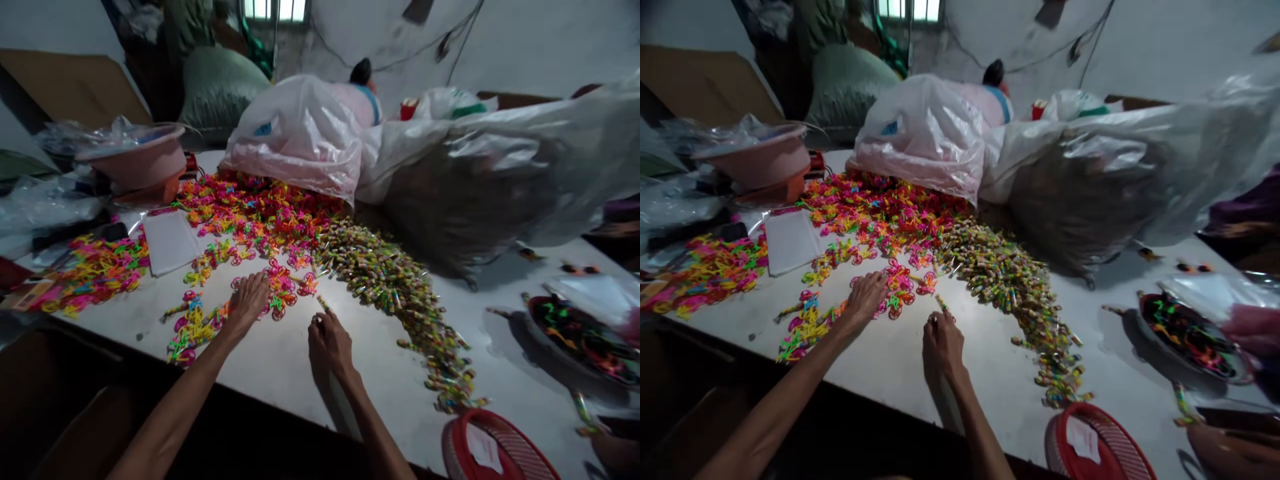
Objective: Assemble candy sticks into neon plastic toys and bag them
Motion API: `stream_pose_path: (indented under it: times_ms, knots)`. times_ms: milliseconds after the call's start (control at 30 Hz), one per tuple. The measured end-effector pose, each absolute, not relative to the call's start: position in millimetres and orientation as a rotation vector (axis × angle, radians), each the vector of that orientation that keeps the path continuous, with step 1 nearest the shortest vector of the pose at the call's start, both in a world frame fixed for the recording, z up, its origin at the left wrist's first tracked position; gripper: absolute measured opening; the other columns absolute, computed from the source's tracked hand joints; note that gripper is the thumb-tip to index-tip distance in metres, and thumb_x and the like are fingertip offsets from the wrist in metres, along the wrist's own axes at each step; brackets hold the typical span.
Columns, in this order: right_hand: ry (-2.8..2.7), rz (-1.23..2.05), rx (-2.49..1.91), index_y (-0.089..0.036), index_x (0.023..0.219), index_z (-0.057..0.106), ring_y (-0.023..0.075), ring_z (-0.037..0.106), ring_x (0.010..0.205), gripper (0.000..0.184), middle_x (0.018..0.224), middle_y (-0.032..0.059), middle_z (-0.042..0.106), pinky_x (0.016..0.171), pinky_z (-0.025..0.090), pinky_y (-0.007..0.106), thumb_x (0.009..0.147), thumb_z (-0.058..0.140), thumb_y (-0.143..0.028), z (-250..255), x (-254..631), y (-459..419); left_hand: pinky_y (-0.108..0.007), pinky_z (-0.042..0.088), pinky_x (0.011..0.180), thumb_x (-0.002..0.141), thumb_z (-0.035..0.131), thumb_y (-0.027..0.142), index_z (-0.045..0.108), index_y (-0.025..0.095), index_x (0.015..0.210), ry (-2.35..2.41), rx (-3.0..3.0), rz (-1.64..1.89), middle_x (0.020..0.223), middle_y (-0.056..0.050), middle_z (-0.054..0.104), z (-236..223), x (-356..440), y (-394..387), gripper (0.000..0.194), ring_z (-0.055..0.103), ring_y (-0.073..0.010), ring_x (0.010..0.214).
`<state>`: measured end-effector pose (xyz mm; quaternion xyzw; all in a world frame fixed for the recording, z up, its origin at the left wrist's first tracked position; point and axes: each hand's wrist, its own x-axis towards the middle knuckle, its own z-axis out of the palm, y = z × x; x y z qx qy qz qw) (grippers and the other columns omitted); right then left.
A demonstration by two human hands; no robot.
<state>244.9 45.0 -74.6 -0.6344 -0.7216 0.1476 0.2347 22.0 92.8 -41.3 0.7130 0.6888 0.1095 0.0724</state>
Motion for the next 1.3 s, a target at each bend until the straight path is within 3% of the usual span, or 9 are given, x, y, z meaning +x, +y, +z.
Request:
stream_pose_path:
  times_ms: [133, 267, 433, 567, 667, 800, 933, 1033, 1300]
  knots:
    - [-2.14, 0.416, -1.802, -0.021, 0.09, 0.065, 0.0159, 0.058, 0.069, 0.018, 0.083, 0.0051, 0.066, 0.058, 0.035, 0.025, 0.083, 0.048, -0.023, -65.2, 246.9, 45.2, -0.041, 0.04, 0.095, 0.085, 0.043, 0.016, 0.063, 0.02, 0.11, 2.018, 2.127, 0.282, 0.117, -0.013, 0.062, -40.4, 34.3, 106.9, 0.033, 0.056, -0.0271, 0.109]
    - [-2.075, 0.433, -1.768, -0.02, 0.087, 0.064, 0.0164, 0.06, 0.07, 0.018, 0.08, 0.0049, 0.066, 0.06, 0.036, 0.025, 0.082, 0.047, -0.024, -63.9, 247.3, 41.6, -0.038, 0.042, 0.09, 0.086, 0.041, 0.017, 0.061, 0.021, 0.113, 2.019, 2.094, 0.307, 0.112, -0.011, 0.062, -39.2, 35.5, 108.2, 0.034, 0.057, -0.025, 0.104]
    - [-1.795, 0.609, -1.67, -0.019, 0.096, 0.06, 0.0165, 0.057, 0.059, 0.025, 0.075, 0.0041, 0.066, 0.056, 0.039, 0.027, 0.081, 0.048, -0.034, -69.0, 244.7, 33.9, -0.044, 0.037, 0.098, 0.079, 0.045, 0.01, 0.064, 0.021, 0.102, 2.018, 2.019, 0.388, 0.115, -0.012, 0.059, -39.8, 32.3, 109.4, 0.032, 0.051, -0.0276, 0.114]
    - [-1.624, 0.733, -1.499, -0.018, 0.104, 0.058, 0.0169, 0.058, 0.058, 0.033, 0.072, 0.0036, 0.065, 0.054, 0.043, 0.028, 0.079, 0.051, -0.039, -68.7, 243.7, 28.6, -0.041, 0.039, 0.097, 0.078, 0.048, 0.012, 0.065, 0.022, 0.094, 1.976, 1.941, 0.58, 0.114, -0.01, 0.06, -28.9, 29.6, 115.5, 0.026, 0.052, -0.0255, 0.113]
    - [-1.555, 0.829, -1.476, -0.018, 0.094, 0.058, 0.0173, 0.059, 0.06, 0.028, 0.071, 0.0027, 0.063, 0.054, 0.044, 0.028, 0.075, 0.058, -0.038, -64.4, 243.7, 24.6, -0.036, 0.044, 0.09, 0.084, 0.046, 0.017, 0.064, 0.022, 0.093, 1.943, 1.812, 0.764, 0.104, -0.009, 0.064, -21.3, 29.5, 109.3, 0.021, 0.058, -0.0221, 0.103]
    - [-1.351, 1.081, -1.46, -0.02, 0.075, 0.053, 0.0159, 0.056, 0.051, 0.024, 0.056, -0.0021, 0.058, 0.05, 0.041, 0.027, 0.068, 0.066, -0.039, -51.3, 240.2, 20.4, -0.029, 0.05, 0.066, 0.087, 0.047, 0.034, 0.061, 0.018, 0.09, 1.82, 1.587, 0.871, 0.078, -0.005, 0.066, -24.3, 32.4, 73.7, 0.022, 0.064, -0.0169, 0.073]
    - [-0.995, 1.317, -1.316, -0.019, 0.082, 0.056, 0.0142, 0.058, 0.052, 0.034, 0.061, -0.0018, 0.062, 0.053, 0.044, 0.028, 0.063, 0.074, -0.039, -34.9, 226.6, 18.7, -0.023, 0.046, 0.048, 0.073, 0.062, 0.047, 0.063, 0.014, 0.08, 1.375, 1.068, 1.048, 0.069, -0.004, 0.066, -30.4, 36.0, 24.9, 0.034, 0.06, -0.013, 0.056]
    - [-0.868, 1.432, -1.228, -0.018, 0.088, 0.058, 0.0121, 0.058, 0.053, 0.038, 0.068, -0.001, 0.065, 0.052, 0.044, 0.026, 0.06, 0.077, -0.036, -28.3, 211.4, 15.4, -0.022, 0.043, 0.043, 0.056, 0.077, 0.043, 0.064, 0.012, 0.071, 1.169, 0.786, 1.055, 0.063, -0.003, 0.065, -30.6, 39.3, 0.0, 0.037, 0.057, -0.0116, 0.051]
    - [-0.883, 1.573, -1.178, -0.018, 0.075, 0.061, 0.0102, 0.054, 0.049, 0.031, 0.057, -0.0041, 0.061, 0.051, 0.044, 0.025, 0.057, 0.081, -0.034, -27.9, 194.2, 4.5, -0.019, 0.037, 0.039, 0.055, 0.079, 0.04, 0.063, 0.013, 0.074, 1.149, 0.747, 0.994, 0.06, 0.0, 0.064, -31.8, 47.1, -17.6, 0.037, 0.055, -0.0093, 0.045]
